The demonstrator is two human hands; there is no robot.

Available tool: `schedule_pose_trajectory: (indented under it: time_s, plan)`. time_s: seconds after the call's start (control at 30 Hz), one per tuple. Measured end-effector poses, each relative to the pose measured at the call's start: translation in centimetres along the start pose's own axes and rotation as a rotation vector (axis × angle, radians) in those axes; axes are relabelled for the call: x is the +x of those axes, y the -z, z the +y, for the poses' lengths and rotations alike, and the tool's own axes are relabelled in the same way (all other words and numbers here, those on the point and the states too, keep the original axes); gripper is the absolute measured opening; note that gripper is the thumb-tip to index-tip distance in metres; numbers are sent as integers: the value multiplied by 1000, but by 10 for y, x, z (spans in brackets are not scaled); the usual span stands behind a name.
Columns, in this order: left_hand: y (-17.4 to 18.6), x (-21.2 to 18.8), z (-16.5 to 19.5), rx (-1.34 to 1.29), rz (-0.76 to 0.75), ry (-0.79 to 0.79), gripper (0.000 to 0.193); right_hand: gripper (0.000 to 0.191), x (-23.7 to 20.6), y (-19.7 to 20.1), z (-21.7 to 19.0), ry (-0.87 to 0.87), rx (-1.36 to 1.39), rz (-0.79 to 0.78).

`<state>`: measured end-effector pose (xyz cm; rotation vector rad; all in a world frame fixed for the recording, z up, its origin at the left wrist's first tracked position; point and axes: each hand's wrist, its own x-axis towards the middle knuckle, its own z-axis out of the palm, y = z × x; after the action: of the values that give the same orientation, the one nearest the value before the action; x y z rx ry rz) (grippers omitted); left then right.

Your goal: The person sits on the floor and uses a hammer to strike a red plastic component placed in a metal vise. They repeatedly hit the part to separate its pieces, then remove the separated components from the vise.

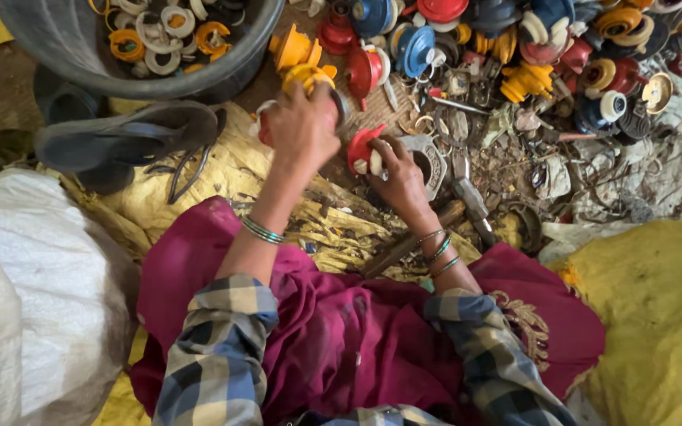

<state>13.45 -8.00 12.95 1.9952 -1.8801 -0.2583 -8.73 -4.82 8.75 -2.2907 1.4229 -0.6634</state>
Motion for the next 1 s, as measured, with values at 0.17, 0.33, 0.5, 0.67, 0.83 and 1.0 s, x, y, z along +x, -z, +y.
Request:
schedule_pose_trajectory:
  time_s: [0.17,0.33,0.5,0.67,0.83,1.0]
  plan:
    - [18,8,-32,23,23,127,79,63,-3,-6,3,66,-34,30]
    - [-10,17,-54,114,295,53,45,64,-3,-7,12,-11,172,112]
    - [-37,12,-24,-64,323,-208,40,67,-12,11,7,-289,663,74]
    - [-29,-26,38,-872,-5,-437,59,48,-30,53,-6,-599,994,32]
    - [-16,-59,73,-990,-33,-468,68,43,-45,83,-7,-578,1238,-29]
    - [-29,-64,79,-984,-72,-370,62,43,-55,74,2,-651,1159,-82]
